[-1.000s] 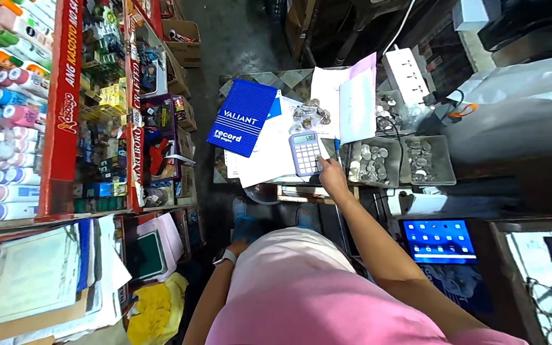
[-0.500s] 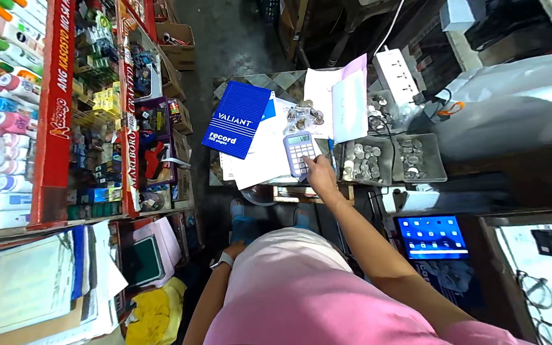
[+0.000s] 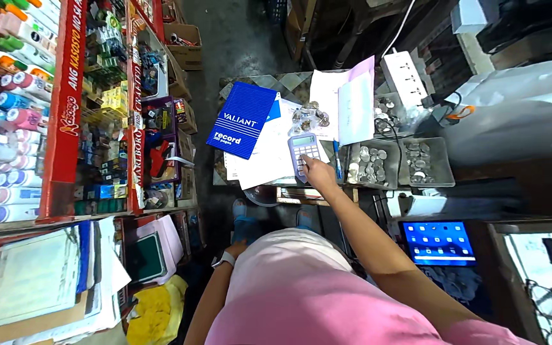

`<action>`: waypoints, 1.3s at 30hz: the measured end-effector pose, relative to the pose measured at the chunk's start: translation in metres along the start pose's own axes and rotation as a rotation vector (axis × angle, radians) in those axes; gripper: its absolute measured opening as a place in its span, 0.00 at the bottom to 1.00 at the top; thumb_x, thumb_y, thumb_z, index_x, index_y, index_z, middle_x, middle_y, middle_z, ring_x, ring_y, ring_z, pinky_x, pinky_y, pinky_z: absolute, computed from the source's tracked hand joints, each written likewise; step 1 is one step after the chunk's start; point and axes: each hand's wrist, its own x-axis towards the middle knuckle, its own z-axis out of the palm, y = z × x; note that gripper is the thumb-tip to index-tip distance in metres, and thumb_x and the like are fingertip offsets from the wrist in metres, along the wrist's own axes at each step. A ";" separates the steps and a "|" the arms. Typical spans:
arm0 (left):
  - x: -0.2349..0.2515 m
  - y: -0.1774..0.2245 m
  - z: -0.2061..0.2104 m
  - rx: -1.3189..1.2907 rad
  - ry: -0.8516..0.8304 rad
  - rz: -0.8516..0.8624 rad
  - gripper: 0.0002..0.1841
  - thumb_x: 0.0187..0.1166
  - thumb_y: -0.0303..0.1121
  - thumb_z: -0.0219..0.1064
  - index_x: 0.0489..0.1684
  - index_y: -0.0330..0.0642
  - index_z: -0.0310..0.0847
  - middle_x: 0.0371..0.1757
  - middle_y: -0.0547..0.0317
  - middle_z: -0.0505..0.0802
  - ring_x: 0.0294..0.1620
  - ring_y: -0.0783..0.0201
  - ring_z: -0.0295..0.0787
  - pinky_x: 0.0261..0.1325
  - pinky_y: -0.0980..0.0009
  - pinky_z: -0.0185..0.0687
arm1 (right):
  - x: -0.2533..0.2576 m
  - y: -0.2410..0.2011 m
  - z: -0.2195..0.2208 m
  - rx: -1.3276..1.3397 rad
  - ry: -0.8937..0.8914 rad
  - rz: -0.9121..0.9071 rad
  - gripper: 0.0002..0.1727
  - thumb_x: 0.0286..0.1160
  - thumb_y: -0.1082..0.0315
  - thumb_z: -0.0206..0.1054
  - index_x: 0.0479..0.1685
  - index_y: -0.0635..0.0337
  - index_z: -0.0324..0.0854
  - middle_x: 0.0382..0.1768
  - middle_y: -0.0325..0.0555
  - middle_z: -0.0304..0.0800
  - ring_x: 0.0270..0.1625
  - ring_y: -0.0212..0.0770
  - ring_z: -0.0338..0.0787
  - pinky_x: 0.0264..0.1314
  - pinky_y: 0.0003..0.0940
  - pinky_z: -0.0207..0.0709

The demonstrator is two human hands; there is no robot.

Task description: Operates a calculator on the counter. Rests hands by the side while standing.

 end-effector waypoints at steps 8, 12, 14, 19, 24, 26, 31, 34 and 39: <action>-0.008 0.008 -0.003 -0.109 0.021 -0.041 0.28 0.96 0.44 0.46 0.86 0.34 0.65 0.83 0.33 0.74 0.87 0.39 0.66 0.88 0.44 0.56 | -0.005 0.011 0.004 0.025 0.030 0.039 0.28 0.91 0.64 0.50 0.90 0.48 0.66 0.67 0.65 0.87 0.66 0.68 0.88 0.65 0.67 0.77; -0.005 0.008 -0.003 -0.084 0.018 -0.042 0.28 0.95 0.45 0.46 0.87 0.36 0.65 0.84 0.34 0.74 0.87 0.39 0.65 0.88 0.44 0.56 | -0.002 0.007 0.003 -0.004 -0.032 0.059 0.28 0.93 0.62 0.47 0.92 0.44 0.62 0.68 0.64 0.86 0.68 0.67 0.87 0.67 0.66 0.76; -0.006 0.009 -0.003 -0.074 0.010 -0.041 0.28 0.95 0.44 0.47 0.87 0.37 0.64 0.85 0.34 0.73 0.88 0.40 0.64 0.89 0.45 0.55 | -0.007 0.007 0.005 -0.013 -0.037 0.048 0.28 0.92 0.62 0.48 0.91 0.45 0.63 0.70 0.63 0.85 0.67 0.66 0.87 0.66 0.65 0.77; -0.001 0.002 0.000 -0.074 0.019 -0.011 0.27 0.95 0.43 0.47 0.87 0.36 0.63 0.84 0.35 0.74 0.88 0.41 0.65 0.89 0.46 0.55 | -0.038 0.016 0.025 -0.062 -0.099 -0.065 0.27 0.91 0.63 0.48 0.89 0.47 0.67 0.69 0.63 0.85 0.63 0.65 0.90 0.63 0.65 0.79; 0.001 0.001 0.000 -0.060 0.012 -0.006 0.27 0.95 0.43 0.48 0.88 0.36 0.63 0.85 0.36 0.73 0.89 0.41 0.63 0.90 0.46 0.53 | -0.033 0.022 0.011 0.007 -0.016 0.024 0.28 0.92 0.64 0.48 0.91 0.50 0.63 0.69 0.64 0.85 0.64 0.66 0.89 0.65 0.63 0.79; -0.001 0.002 0.000 -0.024 0.000 -0.021 0.28 0.95 0.43 0.48 0.88 0.37 0.62 0.85 0.36 0.72 0.89 0.41 0.63 0.90 0.46 0.54 | -0.025 0.026 0.004 -0.010 -0.057 0.064 0.28 0.92 0.63 0.48 0.90 0.48 0.64 0.70 0.64 0.84 0.67 0.65 0.88 0.67 0.64 0.78; -0.002 0.000 0.002 -0.014 -0.001 -0.035 0.28 0.95 0.44 0.48 0.89 0.37 0.61 0.86 0.36 0.71 0.89 0.41 0.62 0.90 0.46 0.53 | -0.031 0.033 0.003 0.028 0.063 0.062 0.27 0.91 0.64 0.48 0.89 0.54 0.66 0.67 0.64 0.86 0.65 0.65 0.90 0.65 0.64 0.79; -0.003 0.000 0.002 -0.006 -0.011 -0.039 0.28 0.95 0.43 0.48 0.89 0.37 0.60 0.86 0.36 0.71 0.89 0.41 0.62 0.90 0.46 0.54 | -0.032 0.039 0.011 0.028 0.000 0.124 0.28 0.91 0.64 0.48 0.91 0.52 0.64 0.70 0.62 0.86 0.69 0.64 0.87 0.69 0.63 0.77; -0.003 -0.001 0.001 -0.073 -0.003 -0.015 0.27 0.95 0.43 0.49 0.86 0.34 0.65 0.83 0.35 0.76 0.86 0.42 0.68 0.89 0.47 0.57 | -0.051 0.030 0.005 0.069 0.000 0.069 0.21 0.90 0.64 0.51 0.66 0.65 0.84 0.65 0.63 0.88 0.68 0.62 0.88 0.69 0.63 0.77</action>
